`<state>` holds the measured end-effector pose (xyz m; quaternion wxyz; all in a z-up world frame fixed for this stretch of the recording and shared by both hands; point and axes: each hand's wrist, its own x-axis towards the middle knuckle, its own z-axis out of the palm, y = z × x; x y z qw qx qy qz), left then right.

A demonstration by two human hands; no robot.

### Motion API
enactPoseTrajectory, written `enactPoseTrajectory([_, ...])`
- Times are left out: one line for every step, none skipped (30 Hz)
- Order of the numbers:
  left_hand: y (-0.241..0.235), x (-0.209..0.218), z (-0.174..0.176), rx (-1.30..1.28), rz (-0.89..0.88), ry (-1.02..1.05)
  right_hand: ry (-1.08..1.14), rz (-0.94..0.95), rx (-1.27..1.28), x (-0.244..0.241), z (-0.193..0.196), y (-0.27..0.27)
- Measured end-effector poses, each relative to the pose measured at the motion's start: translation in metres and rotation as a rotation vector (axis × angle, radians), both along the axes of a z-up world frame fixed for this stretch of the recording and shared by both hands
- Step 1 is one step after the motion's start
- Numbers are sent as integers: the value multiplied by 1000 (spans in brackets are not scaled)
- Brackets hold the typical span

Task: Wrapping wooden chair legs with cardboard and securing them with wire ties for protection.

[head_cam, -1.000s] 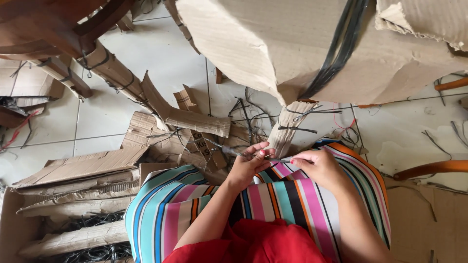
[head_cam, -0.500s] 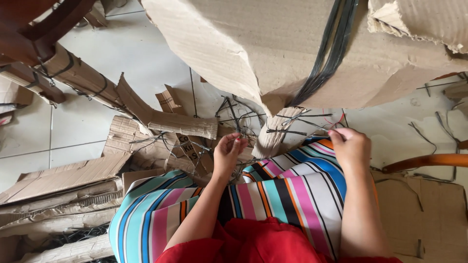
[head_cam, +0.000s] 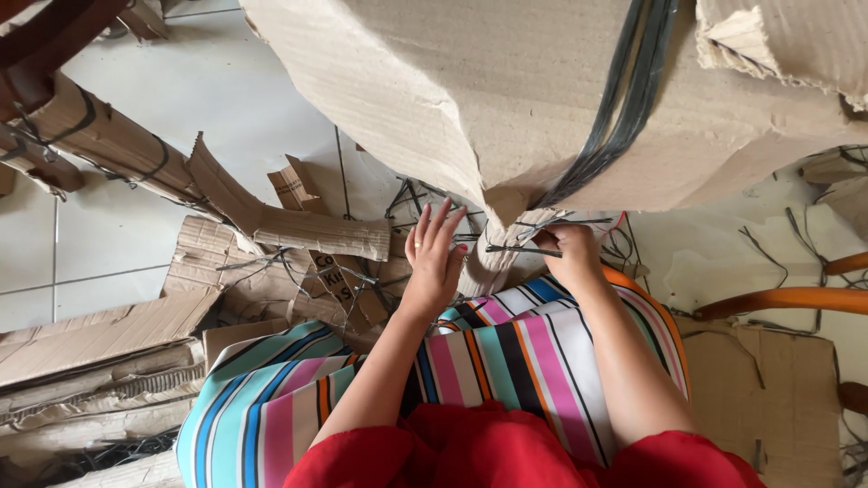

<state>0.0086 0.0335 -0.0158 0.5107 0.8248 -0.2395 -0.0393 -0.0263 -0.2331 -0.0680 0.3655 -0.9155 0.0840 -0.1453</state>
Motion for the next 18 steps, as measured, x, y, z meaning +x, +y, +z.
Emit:
enactPoseTrajectory([-1,2,-3,-2,0,3,3,0,-2,2,-2,1])
enactPoseTrajectory([-2,4,-6,74,-15,-3,42,2,34,4,-4,2])
enactPoseTrajectory([-2,6,-9,150,-31,-9,81,4,69,7,-6,3])
enactPoseTrajectory([-3,9,-24,148,-30,-6,84,4,68,8,-7,2])
enactPoseTrajectory([-4,12,-39,205,18,-45,137,-6,97,8,-8,2])
enactPoseTrajectory([-5,15,-54,261,66,-84,189,-16,125,9,-9,1])
enactPoseTrajectory([-2,17,-60,262,66,-78,195,-16,125,9,5,7])
enactPoseTrajectory([1,19,-66,297,90,-114,255,-12,139,10,18,13])
enactPoseTrajectory([3,21,-71,332,113,-153,313,-8,153,11,33,18])
enactPoseTrajectory([8,18,-71,332,112,-150,315,-8,153,8,44,23])
enactPoseTrajectory([12,15,-71,358,111,-147,386,0,121,5,56,28])
enactPoseTrajectory([15,12,-71,384,110,-145,456,7,89,2,67,33])
enactPoseTrajectory([18,7,-65,386,111,-140,461,10,90,-5,63,34])
enactPoseTrajectory([21,1,-58,378,62,-185,415,91,8,-13,59,34])
enactPoseTrajectory([25,-4,-51,370,14,-230,366,174,-72,-20,55,35])
enactPoseTrajectory([23,-8,-45,373,16,-226,369,178,-69,-27,60,42])
enactPoseTrajectory([22,-12,-39,313,-34,-311,365,207,-130,-36,65,48])
enactPoseTrajectory([19,-17,-33,252,-84,-395,360,236,-191,-44,70,54])
